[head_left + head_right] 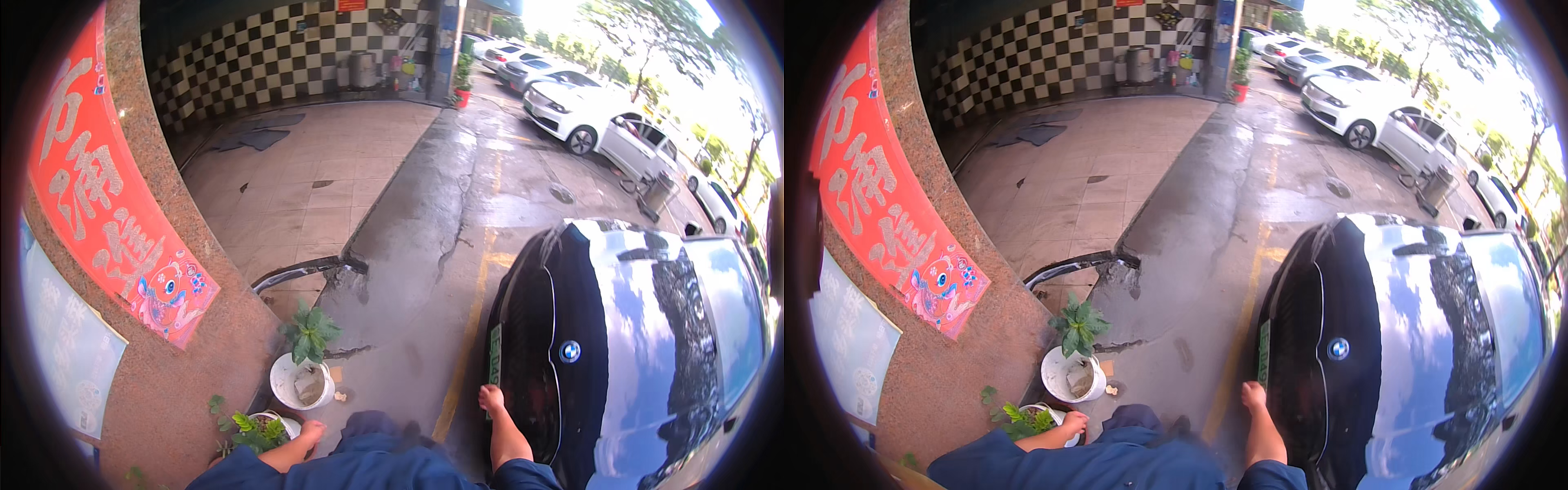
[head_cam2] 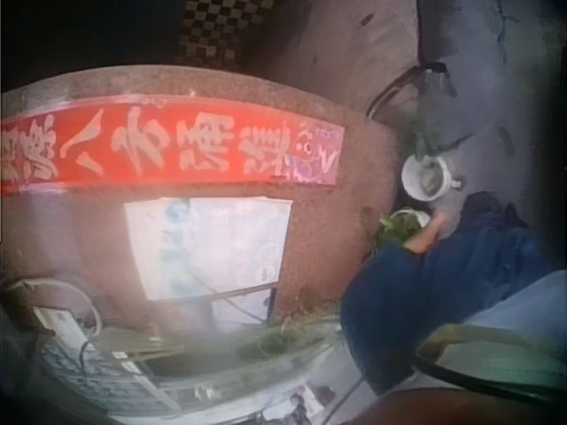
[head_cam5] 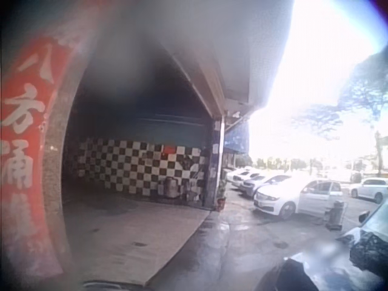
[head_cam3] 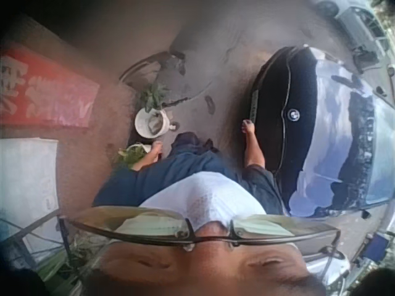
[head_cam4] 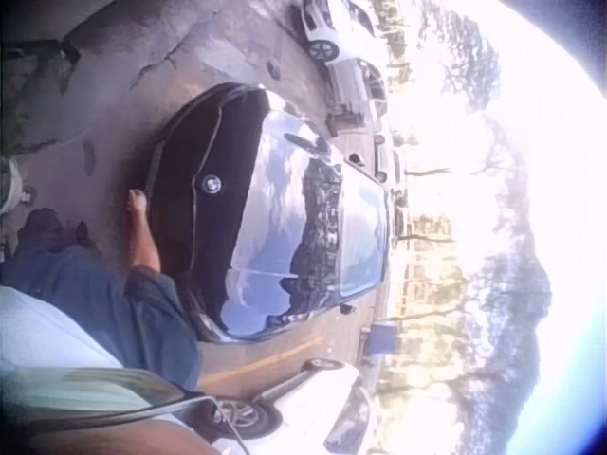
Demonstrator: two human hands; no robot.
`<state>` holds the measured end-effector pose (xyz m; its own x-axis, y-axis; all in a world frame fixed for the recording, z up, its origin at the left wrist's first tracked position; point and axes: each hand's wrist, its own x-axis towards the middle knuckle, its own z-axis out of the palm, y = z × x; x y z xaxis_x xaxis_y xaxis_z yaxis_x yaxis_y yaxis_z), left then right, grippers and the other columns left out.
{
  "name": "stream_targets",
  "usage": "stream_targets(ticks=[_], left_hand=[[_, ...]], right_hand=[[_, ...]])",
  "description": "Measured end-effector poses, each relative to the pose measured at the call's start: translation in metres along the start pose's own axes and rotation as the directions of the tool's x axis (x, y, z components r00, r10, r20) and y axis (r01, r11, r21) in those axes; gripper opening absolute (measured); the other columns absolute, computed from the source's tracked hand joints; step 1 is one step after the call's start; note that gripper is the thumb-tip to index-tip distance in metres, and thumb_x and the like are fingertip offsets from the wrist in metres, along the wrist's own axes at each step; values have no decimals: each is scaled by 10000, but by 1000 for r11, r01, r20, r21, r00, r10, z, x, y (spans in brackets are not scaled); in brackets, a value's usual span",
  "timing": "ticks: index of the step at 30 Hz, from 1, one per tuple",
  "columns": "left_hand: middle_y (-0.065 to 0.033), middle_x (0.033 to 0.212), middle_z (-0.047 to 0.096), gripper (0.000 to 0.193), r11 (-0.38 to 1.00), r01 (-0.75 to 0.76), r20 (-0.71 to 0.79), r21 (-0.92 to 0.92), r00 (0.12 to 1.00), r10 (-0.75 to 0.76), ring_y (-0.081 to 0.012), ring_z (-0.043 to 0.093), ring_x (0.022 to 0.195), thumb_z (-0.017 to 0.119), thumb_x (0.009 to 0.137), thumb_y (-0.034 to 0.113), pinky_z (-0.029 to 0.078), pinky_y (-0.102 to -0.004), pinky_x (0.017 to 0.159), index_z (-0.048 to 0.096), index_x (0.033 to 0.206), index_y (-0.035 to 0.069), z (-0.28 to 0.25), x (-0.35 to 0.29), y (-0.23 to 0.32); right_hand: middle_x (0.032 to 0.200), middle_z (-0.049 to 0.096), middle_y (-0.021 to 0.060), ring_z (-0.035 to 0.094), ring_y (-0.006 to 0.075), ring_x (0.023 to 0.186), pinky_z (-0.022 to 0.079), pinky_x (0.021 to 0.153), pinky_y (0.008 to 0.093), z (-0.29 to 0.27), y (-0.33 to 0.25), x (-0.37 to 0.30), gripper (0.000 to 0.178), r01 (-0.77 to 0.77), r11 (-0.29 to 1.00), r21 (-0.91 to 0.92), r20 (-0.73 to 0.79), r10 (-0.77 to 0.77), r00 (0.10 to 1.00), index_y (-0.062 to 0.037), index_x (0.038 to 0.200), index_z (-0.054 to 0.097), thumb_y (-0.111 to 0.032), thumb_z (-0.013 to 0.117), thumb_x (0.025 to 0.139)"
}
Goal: The person removes car floor mats from a white sedan, carries them into a garage, sprays them with a cleaning solution, and scrubs them with a cloth. The mats are laid out on the floor during treatment.
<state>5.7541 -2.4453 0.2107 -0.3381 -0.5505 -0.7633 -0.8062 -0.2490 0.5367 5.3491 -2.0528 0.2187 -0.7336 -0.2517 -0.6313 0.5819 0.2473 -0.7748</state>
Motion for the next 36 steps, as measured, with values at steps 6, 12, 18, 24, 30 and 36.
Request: stream_targets(ticks=[6,12,18,24,30,36], left_hand=[[-58,631,580,202,996,-69,-170,-51,984,59,-166,532,497,587,729,224,421,-285,449,637,837,62,23,121,103],[-89,693,545,237,945,312,-91,-94,943,-320,-206,534,580,591,738,182,454,-334,490,565,912,23,21,271,194],[-100,734,548,191,907,324,-48,-270,936,-349,-217,537,604,607,736,170,453,-344,485,550,850,28,-54,394,446],[-27,763,559,161,965,-134,-79,-227,990,119,-124,533,643,592,769,167,460,-258,506,565,894,69,-107,543,760],[-25,742,549,152,996,-56,-70,-68,996,51,-129,522,611,579,762,146,456,-271,477,570,895,72,-114,674,914],[-59,742,551,204,975,97,-77,-200,990,-114,-152,523,599,596,742,158,457,-300,467,566,917,58,-100,672,1045]], right_hand=[[831,586,56,559,122,688,441,568,236,240,-351,123,224,622,773,-129,406,-531,744,-46,1013,532,-191,519,843],[718,608,71,587,128,651,463,589,264,316,-401,310,263,736,442,-512,576,-459,676,-28,991,553,-232,521,828],[525,488,37,457,156,382,360,335,289,130,-298,414,146,-686,510,-518,4,804,595,-96,714,528,-216,552,793],[511,479,42,460,159,385,369,339,284,82,-413,424,151,-564,807,177,-425,579,696,-82,690,524,-190,544,793],[497,470,47,463,163,387,379,342,278,124,-492,583,160,-546,795,264,-474,600,645,-68,666,520,-165,536,793],[564,557,96,543,167,474,440,435,311,307,-730,874,174,-171,885,-433,-139,122,983,-17,664,576,-144,530,773]])
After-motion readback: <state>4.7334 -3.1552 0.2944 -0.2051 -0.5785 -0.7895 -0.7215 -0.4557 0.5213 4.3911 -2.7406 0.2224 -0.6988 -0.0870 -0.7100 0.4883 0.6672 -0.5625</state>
